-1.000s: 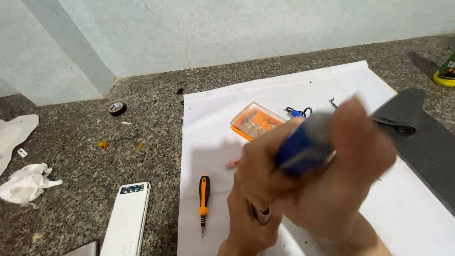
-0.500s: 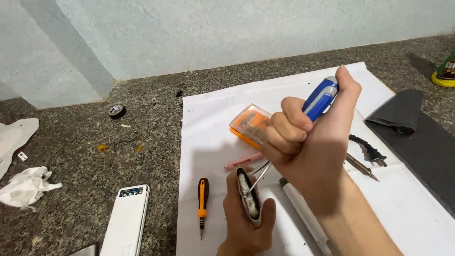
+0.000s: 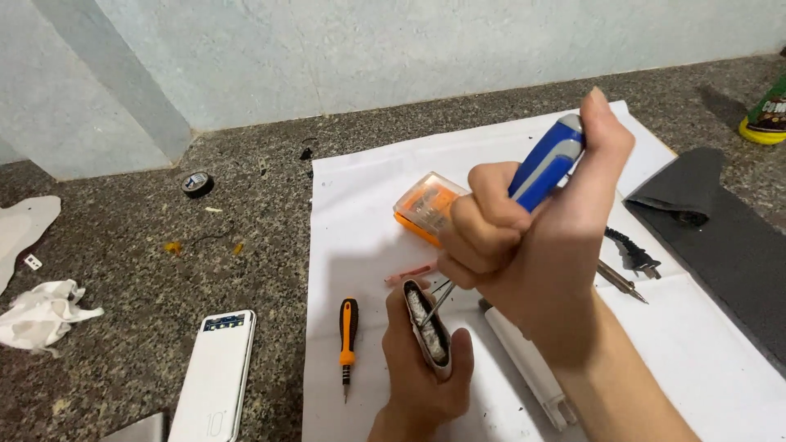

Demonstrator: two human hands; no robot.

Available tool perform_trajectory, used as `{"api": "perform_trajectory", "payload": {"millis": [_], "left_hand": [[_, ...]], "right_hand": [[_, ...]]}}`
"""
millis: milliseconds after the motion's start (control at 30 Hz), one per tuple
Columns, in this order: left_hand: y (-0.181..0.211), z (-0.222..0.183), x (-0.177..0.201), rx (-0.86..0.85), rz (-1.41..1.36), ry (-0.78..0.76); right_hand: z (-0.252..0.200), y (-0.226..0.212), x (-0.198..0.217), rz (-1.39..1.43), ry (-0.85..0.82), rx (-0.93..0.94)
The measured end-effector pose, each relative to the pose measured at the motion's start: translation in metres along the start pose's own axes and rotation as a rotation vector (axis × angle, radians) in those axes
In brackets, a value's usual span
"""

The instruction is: Using a screwdriver as a prying tool to disassemble the plastic casing of an electronic device.

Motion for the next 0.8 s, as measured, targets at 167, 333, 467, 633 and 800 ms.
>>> {"api": "perform_trajectory", "payload": {"millis": [167,333,467,633,800], "left_hand": [[0.000,0.001,-0.002,-0.105,0.013,0.014],[0.011,0.009,-0.001,-0.163,-0.074,-0.010],[-0.017,-0.003,-0.006,0.069,0.108,-0.036],[0.019,0.013,0.002,-0.015,0.002,-0.044],[0.004,0.008,-0.003,-0.009,-0.009,-0.089]], "right_hand": [[-0.026,0.000,-0.026,-0.143,-0.047,0.223],[-0.049,0.007,-0.021,-0.378,-0.397,0.461],[-0.057,-0.017,0.014,-0.018,-0.123,0.332],[-0.049,-0.036,0.084,0.014,0.073,0.417],[-0.014,0.012,0.182,0.257,0.244,0.233]]}}
Point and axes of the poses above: each hand's wrist, its own z-axis towards the middle knuckle, its own x-axis out of the back of the hand, y = z × x, the point moved 5 cm from there along z, towards the middle knuckle, and after that the axes turned 2 degrees about z, right-handed, at the moved point
